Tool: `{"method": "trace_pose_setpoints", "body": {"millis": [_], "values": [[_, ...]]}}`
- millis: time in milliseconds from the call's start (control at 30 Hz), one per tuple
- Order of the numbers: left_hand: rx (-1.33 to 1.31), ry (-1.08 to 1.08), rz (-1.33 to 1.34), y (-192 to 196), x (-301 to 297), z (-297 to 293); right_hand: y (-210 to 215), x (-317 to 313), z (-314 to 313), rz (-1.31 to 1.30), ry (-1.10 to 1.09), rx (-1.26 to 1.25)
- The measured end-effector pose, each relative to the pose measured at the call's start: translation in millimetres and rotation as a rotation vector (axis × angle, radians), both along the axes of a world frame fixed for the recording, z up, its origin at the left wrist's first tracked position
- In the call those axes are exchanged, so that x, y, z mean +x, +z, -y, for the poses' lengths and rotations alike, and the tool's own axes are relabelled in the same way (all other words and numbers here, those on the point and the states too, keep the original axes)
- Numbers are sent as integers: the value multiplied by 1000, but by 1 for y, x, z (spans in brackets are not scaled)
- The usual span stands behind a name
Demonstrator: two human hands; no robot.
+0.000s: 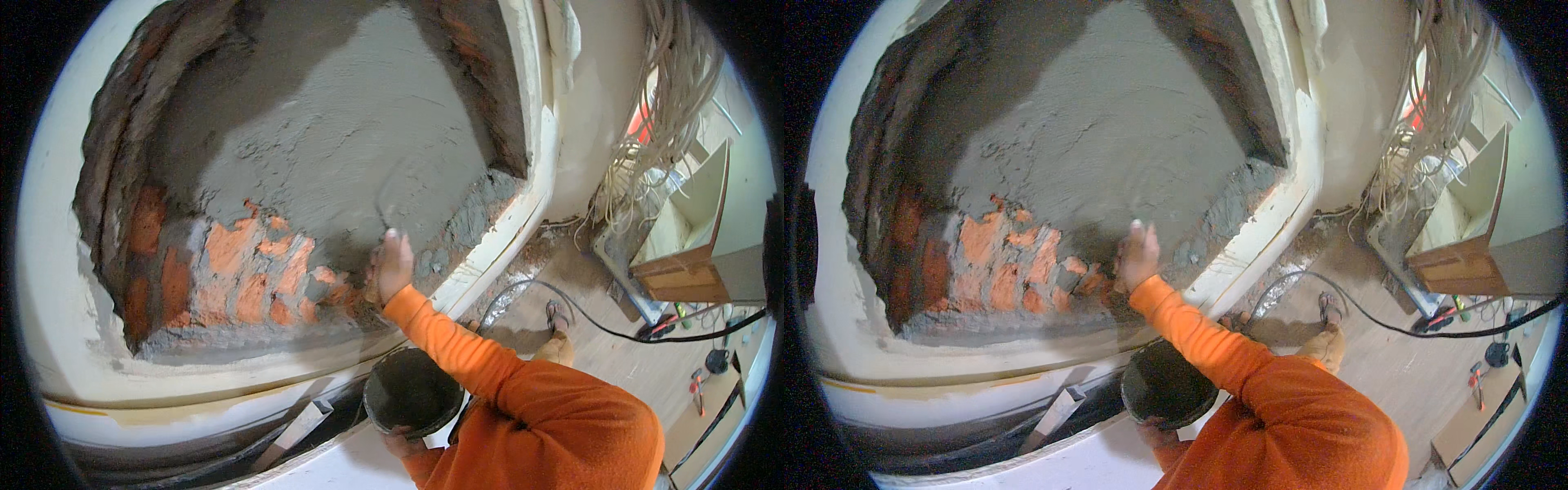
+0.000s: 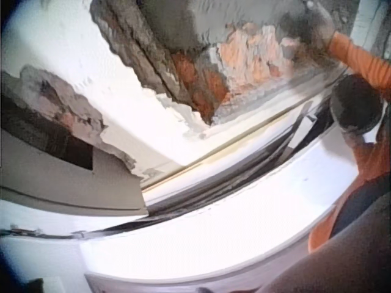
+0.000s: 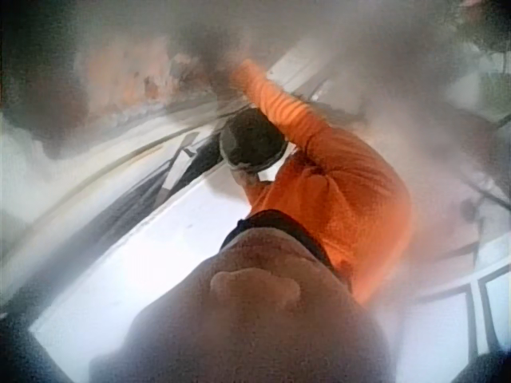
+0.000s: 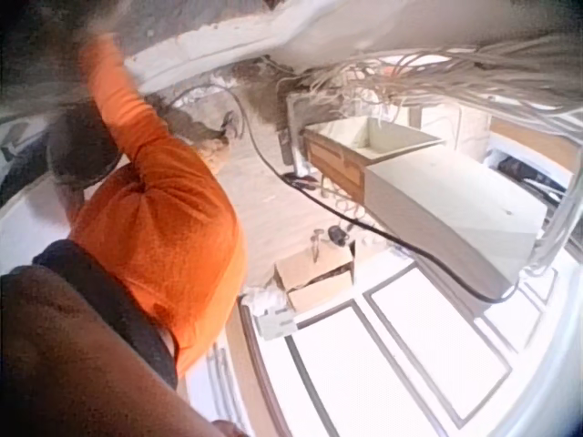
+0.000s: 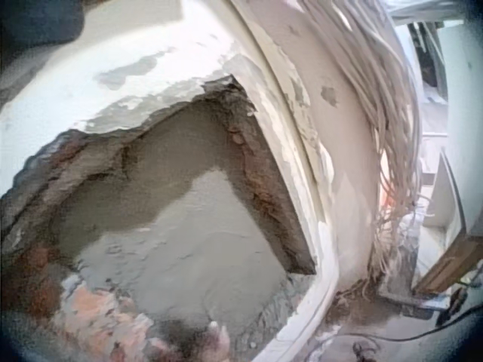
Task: The person applies wet cement to a damaged section of a wall using a trowel and a bucket. They repeatedly scoop cement from the bucket and spread it over the exposed brick area, smoothing the surface.
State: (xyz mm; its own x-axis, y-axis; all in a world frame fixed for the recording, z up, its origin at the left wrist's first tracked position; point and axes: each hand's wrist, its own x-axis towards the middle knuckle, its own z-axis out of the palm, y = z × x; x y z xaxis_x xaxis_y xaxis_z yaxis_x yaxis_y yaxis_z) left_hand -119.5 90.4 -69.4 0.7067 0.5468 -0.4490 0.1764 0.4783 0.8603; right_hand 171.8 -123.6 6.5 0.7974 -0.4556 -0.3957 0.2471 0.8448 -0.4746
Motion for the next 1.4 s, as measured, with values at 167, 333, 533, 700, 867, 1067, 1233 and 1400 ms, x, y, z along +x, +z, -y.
{"method": "trace_pose_setpoints", "body": {"millis": [167, 333, 533, 700, 867, 1067, 1233, 1400], "values": [[263, 41, -27, -3, -1, 7, -13, -7, -30, -95, -229, -1149], [93, 126, 106, -13, -15, 9, -4, -11, 27, -24, -78, -1709], [54, 194, 68, -22, -20, 21, 48, 16, 143, -118, -255, -1864], [32, 171, 41, -11, -16, 33, 79, 36, 216, -108, -446, -1799], [-6, 168, 179, 9, -10, 49, 31, 57, 246, -265, -322, -1426], [6, 15, 170, 10, 4, 56, -24, 3, 211, -345, -263, -1247], [165, -97, 385, -7, -2, 76, -84, -92, 211, -225, 285, -1686], [33, -44, 304, 17, 10, 132, -27, -167, 219, 443, 964, -2230]]}}
